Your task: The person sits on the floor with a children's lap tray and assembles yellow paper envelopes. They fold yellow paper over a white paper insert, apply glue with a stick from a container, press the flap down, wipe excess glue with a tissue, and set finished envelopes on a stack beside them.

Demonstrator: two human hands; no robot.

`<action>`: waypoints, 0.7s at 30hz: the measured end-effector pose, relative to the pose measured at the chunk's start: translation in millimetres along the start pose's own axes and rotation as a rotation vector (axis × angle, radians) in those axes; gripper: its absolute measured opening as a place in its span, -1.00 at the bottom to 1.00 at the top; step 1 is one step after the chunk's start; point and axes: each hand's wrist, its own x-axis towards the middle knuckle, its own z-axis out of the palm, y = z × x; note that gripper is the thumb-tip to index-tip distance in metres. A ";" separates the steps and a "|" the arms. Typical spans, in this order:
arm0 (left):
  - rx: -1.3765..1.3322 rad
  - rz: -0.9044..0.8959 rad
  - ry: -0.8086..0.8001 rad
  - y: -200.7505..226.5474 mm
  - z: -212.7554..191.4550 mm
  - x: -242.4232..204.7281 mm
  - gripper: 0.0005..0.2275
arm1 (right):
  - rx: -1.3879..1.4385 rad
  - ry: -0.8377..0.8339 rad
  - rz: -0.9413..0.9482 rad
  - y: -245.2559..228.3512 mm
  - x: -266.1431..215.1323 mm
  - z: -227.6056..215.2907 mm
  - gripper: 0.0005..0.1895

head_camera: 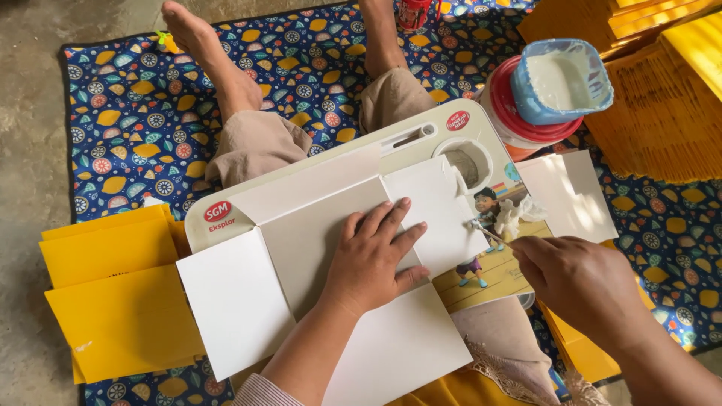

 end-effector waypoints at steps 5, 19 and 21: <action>0.031 0.004 -0.018 0.0 2.4 -1.2 -0.47 | 0.008 -0.110 0.054 4.4 -21.1 -1.2 -0.84; 0.041 0.019 0.058 1.2 3.4 -2.0 -0.61 | 0.238 -0.006 -0.048 -20.6 -35.1 10.2 -0.85; 0.041 0.011 0.046 1.3 4.0 -2.0 -0.61 | 0.323 0.029 -0.107 -34.4 -35.0 9.9 -0.89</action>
